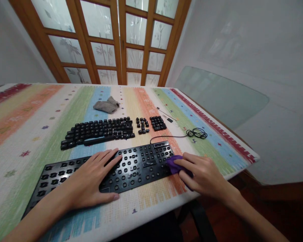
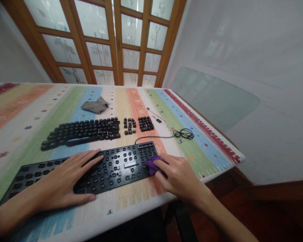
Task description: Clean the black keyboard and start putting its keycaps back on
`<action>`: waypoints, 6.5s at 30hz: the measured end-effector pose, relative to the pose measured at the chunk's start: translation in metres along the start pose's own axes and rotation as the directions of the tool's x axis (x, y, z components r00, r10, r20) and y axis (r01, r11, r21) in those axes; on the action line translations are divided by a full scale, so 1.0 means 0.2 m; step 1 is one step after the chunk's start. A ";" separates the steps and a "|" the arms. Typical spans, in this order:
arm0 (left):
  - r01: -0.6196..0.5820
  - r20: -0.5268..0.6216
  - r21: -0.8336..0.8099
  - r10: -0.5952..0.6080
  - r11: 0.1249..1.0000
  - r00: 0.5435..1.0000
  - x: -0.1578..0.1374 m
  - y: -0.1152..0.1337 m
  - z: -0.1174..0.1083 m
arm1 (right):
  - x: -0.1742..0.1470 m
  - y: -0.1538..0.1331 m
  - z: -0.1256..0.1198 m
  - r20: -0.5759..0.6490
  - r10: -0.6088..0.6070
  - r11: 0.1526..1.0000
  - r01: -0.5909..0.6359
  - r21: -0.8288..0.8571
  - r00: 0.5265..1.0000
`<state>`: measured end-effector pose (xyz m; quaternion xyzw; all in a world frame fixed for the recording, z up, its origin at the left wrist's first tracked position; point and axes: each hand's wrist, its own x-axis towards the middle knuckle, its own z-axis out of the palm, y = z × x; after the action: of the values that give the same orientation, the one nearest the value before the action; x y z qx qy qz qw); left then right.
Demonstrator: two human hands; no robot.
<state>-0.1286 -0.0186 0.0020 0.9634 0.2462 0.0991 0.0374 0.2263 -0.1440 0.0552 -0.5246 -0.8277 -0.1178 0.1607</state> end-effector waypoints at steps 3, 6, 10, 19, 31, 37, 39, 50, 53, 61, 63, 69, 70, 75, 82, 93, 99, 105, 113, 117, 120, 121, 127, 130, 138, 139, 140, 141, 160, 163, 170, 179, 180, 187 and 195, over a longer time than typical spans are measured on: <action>-0.018 -0.019 0.028 0.019 0.999 1.000 0.00 -0.01 0.01 | 0.03 0.03 -0.02 -0.117 0.012 0.999 -0.017 -0.046 0.993; -0.023 -0.029 0.029 0.024 0.999 0.999 0.00 -0.01 0.01 | 0.04 0.06 -0.03 -0.167 0.038 0.998 -0.045 -0.038 0.985; 0.063 -0.063 0.031 -0.061 0.998 0.996 -0.02 0.01 -0.01 | 0.05 0.10 -0.02 -0.168 0.045 0.999 -0.049 -0.018 0.985; 0.000 -0.007 0.097 0.001 0.995 1.000 -0.11 -0.09 -0.15 | 0.08 0.14 0.06 -0.080 -0.031 0.997 0.037 0.067 0.996; -0.150 -0.123 0.069 0.158 0.986 0.980 0.13 0.33 -0.09 | 0.29 -0.09 0.24 0.189 -0.438 0.888 0.389 0.247 0.879; -0.054 -0.155 0.042 0.060 0.998 0.986 0.13 0.41 0.02 | 0.28 -0.07 0.25 0.329 -0.404 0.906 0.324 0.271 0.854; -0.048 -0.162 0.045 0.055 0.998 0.985 0.12 0.41 0.03 | 0.27 -0.08 0.25 0.319 -0.402 0.907 0.326 0.265 0.859; 0.018 -0.227 0.064 -0.003 0.998 0.974 0.13 0.45 0.07 | 0.30 -0.15 0.26 0.379 -0.365 0.928 0.300 0.221 0.850; 0.043 -0.239 0.063 -0.027 0.997 0.971 0.13 0.46 0.08 | 0.30 -0.14 0.26 0.375 -0.373 0.925 0.310 0.218 0.849; 0.076 -0.280 0.084 -0.049 0.994 0.959 0.13 0.47 0.09 | 0.29 -0.07 0.22 0.414 -0.373 0.923 0.287 0.256 0.831; 0.074 -0.304 0.082 -0.046 0.994 0.952 0.11 0.47 0.09 | 0.29 -0.06 0.21 0.352 -0.359 0.927 0.287 0.241 0.864; 0.094 -0.372 0.030 -0.077 0.995 0.925 0.05 0.46 0.11 | 0.27 -0.07 0.22 0.094 -0.300 0.927 0.267 0.262 0.949; 0.102 -0.385 0.021 -0.086 0.995 0.919 0.04 0.47 0.12 | 0.27 -0.07 0.22 0.077 -0.306 0.922 0.275 0.271 0.949; 0.137 -0.445 -0.013 -0.129 0.990 0.886 0.01 0.48 0.15 | 0.30 -0.13 0.24 0.162 -0.374 0.907 0.325 0.267 0.913; 0.158 -0.483 -0.008 -0.142 0.987 0.864 0.03 0.50 0.16 | 0.35 -0.22 0.25 0.351 -0.371 0.926 0.312 0.214 0.860; 0.148 -0.457 -0.038 -0.149 0.988 0.877 0.03 0.50 0.18 | 0.34 -0.30 0.27 0.321 -0.393 0.919 0.360 0.158 0.862; 0.158 -0.443 -0.048 -0.163 0.986 0.882 0.03 0.50 0.17 | 0.29 -0.39 0.27 0.343 -0.332 0.928 0.370 -0.048 0.879; 0.162 -0.415 -0.077 -0.180 0.984 0.892 0.03 0.51 0.17 | 0.29 -0.45 0.30 0.403 -0.228 0.962 0.270 -0.048 0.886; 0.156 -0.420 -0.055 -0.165 0.986 0.893 0.03 0.50 0.18 | 0.47 -0.28 0.25 0.488 -0.321 0.939 0.208 0.273 0.811; 0.141 -0.444 -0.051 -0.149 0.989 0.884 0.04 0.50 0.19 | 0.52 -0.12 0.19 0.367 -0.281 0.879 0.084 0.470 0.887; 0.141 -0.468 -0.053 -0.149 0.989 0.871 0.04 0.50 0.19 | 0.48 -0.06 0.16 0.224 -0.112 0.897 0.001 0.443 0.968; 0.142 -0.474 -0.052 -0.149 0.989 0.868 0.04 0.50 0.19 | 0.46 -0.05 0.16 0.188 -0.103 0.897 0.010 0.441 0.977; 0.139 -0.448 -0.033 -0.139 0.990 0.883 0.02 0.49 0.20 | 0.38 -0.08 0.18 0.126 -0.273 0.918 0.219 0.330 0.954; 0.134 -0.432 -0.022 -0.131 0.991 0.892 0.01 0.48 0.20 | 0.37 -0.12 0.22 0.187 -0.346 0.917 0.289 0.276 0.919; 0.141 -0.439 -0.026 -0.138 0.990 0.888 0.03 0.49 0.19 | 0.36 -0.25 0.27 0.350 -0.426 0.904 0.404 0.139 0.834; 0.140 -0.438 -0.028 -0.138 0.990 0.888 0.03 0.49 0.19 | 0.36 -0.27 0.27 0.360 -0.431 0.901 0.420 0.113 0.827; 0.141 -0.439 -0.029 -0.139 0.990 0.888 0.03 0.49 0.19 | 0.36 -0.28 0.26 0.374 -0.434 0.897 0.431 0.095 0.820; 0.144 -0.440 -0.030 -0.142 0.989 0.887 0.03 0.49 0.19 | 0.36 -0.29 0.26 0.388 -0.430 0.897 0.435 0.081 0.815; 0.157 -0.454 -0.071 -0.172 0.985 0.874 0.04 0.49 0.20 | 0.57 -0.27 0.28 0.485 -0.490 0.866 0.469 0.175 0.724; 0.154 -0.461 -0.066 -0.167 0.986 0.871 0.05 0.49 0.19 | 0.57 -0.20 0.23 0.451 -0.467 0.880 0.451 0.151 0.760; 0.137 -0.480 -0.044 -0.141 0.990 0.866 0.04 0.48 0.17 | 0.48 0.01 0.12 0.381 -0.202 0.977 0.214 0.011 0.902; 0.114 -0.483 -0.055 -0.126 0.992 0.866 0.04 0.48 0.18 | 0.35 0.11 0.17 0.316 -0.076 0.997 0.075 0.014 0.946; 0.117 -0.477 -0.058 -0.130 0.991 0.869 0.04 0.48 0.18 | 0.35 0.12 0.18 0.297 -0.072 0.997 0.068 0.022 0.952; 0.156 -0.440 -0.044 -0.160 0.987 0.884 0.03 0.47 0.19 | 0.31 0.17 0.19 0.186 -0.048 0.997 0.036 0.067 0.981; 0.201 -0.449 -0.040 -0.198 0.979 0.872 0.07 0.50 0.21 | 0.29 0.22 0.20 0.156 -0.053 0.995 0.039 0.093 0.986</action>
<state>-0.0607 -0.1000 -0.0245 0.8838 0.3464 0.3142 -0.0143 0.2383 -0.0631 0.0425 -0.5052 -0.8542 -0.0421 0.1153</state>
